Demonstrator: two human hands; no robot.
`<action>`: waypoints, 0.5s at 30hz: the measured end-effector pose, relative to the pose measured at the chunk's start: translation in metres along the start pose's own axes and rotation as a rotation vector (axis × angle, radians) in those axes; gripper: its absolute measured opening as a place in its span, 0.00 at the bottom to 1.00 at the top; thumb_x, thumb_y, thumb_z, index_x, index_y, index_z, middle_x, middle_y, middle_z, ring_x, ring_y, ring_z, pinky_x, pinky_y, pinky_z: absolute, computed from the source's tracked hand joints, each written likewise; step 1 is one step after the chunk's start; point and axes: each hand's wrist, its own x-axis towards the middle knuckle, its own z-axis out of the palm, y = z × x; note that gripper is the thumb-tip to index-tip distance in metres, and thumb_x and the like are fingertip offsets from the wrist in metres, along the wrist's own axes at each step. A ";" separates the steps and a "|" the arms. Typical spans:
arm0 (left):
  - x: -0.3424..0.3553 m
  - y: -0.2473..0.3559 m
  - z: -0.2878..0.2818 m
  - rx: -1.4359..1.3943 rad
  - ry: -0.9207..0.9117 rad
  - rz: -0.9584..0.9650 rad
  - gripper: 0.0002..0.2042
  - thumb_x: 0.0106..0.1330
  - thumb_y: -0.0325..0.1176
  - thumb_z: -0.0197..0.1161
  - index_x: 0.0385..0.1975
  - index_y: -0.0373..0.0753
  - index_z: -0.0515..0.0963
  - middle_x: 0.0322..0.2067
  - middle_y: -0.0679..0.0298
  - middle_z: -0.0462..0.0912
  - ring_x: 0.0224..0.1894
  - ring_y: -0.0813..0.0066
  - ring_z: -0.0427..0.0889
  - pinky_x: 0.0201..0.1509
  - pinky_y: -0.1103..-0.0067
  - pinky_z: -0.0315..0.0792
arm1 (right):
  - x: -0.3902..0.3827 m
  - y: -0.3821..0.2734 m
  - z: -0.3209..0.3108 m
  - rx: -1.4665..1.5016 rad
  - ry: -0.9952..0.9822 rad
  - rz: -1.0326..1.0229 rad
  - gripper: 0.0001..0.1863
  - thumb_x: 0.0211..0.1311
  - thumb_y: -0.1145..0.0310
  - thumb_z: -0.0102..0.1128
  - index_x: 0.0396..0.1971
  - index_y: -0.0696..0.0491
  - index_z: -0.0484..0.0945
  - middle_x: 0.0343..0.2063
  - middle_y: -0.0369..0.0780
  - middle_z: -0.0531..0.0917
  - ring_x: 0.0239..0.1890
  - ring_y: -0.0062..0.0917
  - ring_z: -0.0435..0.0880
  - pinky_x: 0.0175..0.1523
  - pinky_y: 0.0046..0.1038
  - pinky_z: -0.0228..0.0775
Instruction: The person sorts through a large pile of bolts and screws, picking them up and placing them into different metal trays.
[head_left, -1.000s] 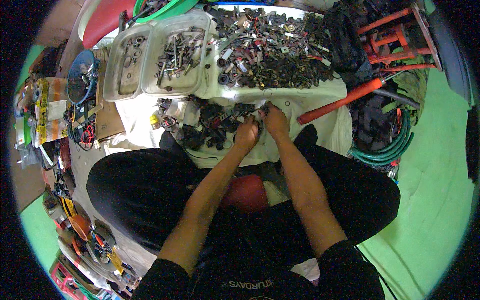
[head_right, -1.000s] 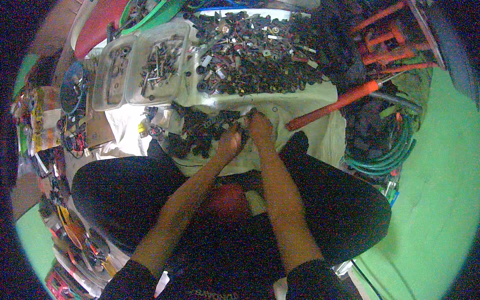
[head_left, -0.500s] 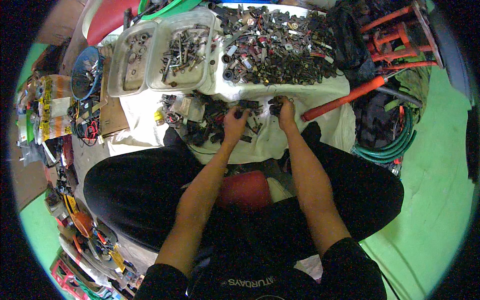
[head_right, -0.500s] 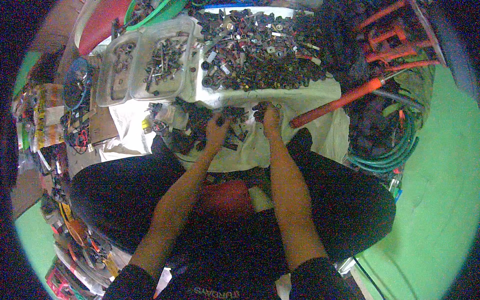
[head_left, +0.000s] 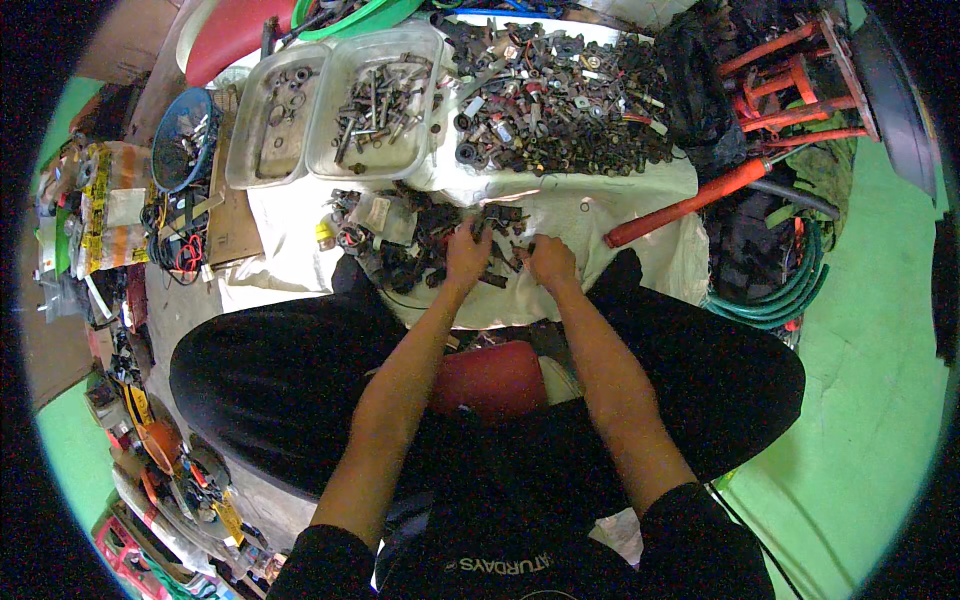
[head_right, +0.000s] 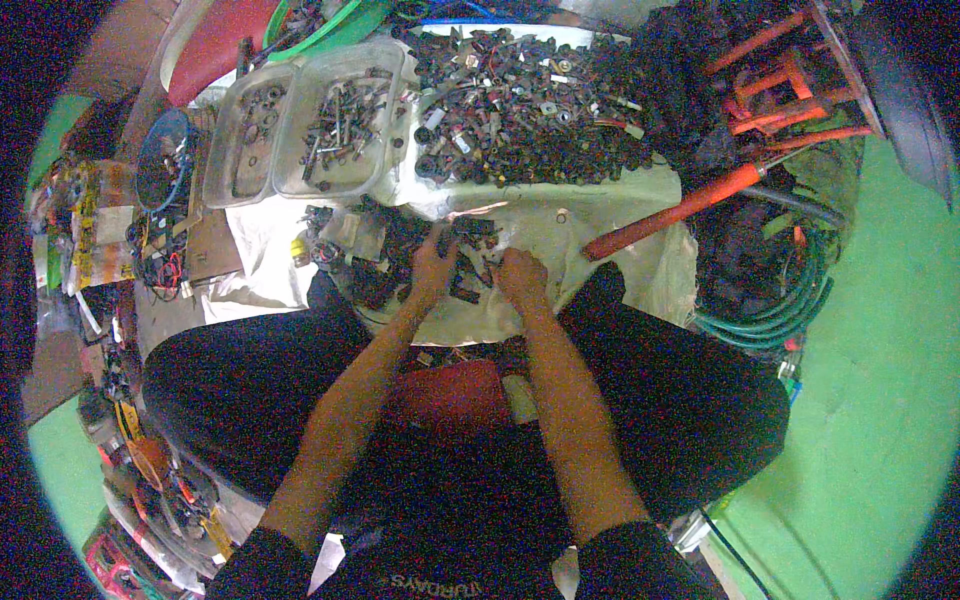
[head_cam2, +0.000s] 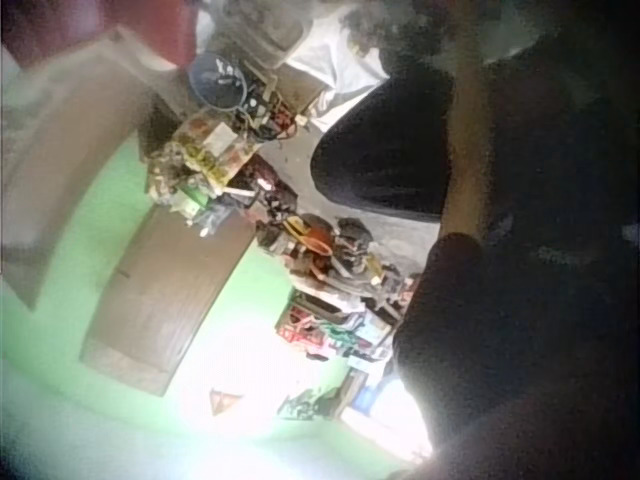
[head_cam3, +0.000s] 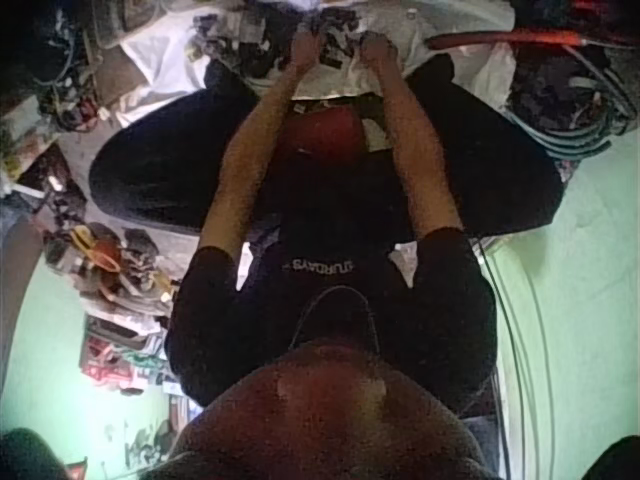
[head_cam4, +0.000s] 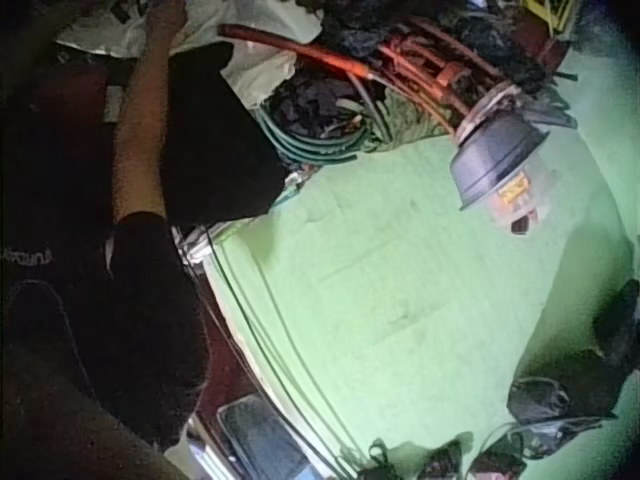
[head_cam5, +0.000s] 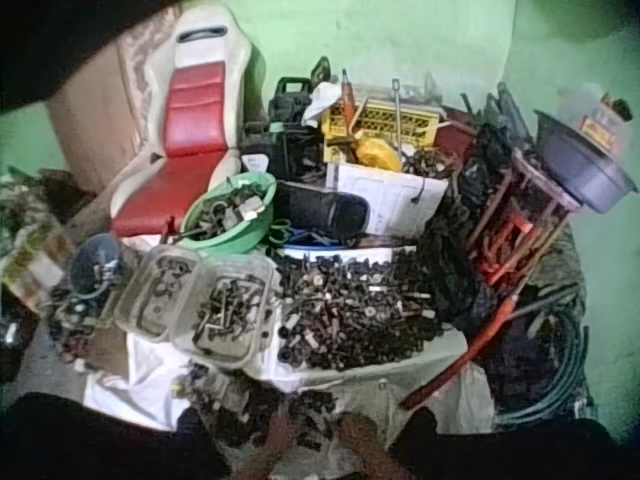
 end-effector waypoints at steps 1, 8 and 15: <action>-0.007 -0.005 0.005 0.080 -0.112 0.043 0.20 0.57 0.40 0.58 0.48 0.37 0.70 0.38 0.46 0.75 0.36 0.48 0.78 0.38 0.63 0.73 | -0.004 -0.002 -0.001 -0.018 -0.002 0.013 0.25 0.49 0.46 0.60 0.33 0.55 0.78 0.33 0.48 0.81 0.38 0.41 0.80 0.43 0.39 0.72; -0.046 0.026 0.021 0.409 -0.326 0.071 0.18 0.52 0.42 0.61 0.41 0.42 0.73 0.47 0.50 0.72 0.33 0.48 0.79 0.34 0.61 0.75 | -0.009 -0.013 -0.008 -0.022 -0.038 0.194 0.24 0.49 0.49 0.61 0.33 0.57 0.78 0.37 0.48 0.80 0.40 0.42 0.80 0.44 0.38 0.73; -0.046 0.007 0.022 0.398 -0.344 0.078 0.20 0.50 0.43 0.63 0.42 0.42 0.74 0.48 0.46 0.71 0.35 0.49 0.79 0.37 0.61 0.75 | -0.002 -0.016 0.009 -0.068 -0.031 0.136 0.15 0.52 0.61 0.54 0.36 0.54 0.77 0.36 0.45 0.81 0.38 0.39 0.82 0.42 0.39 0.74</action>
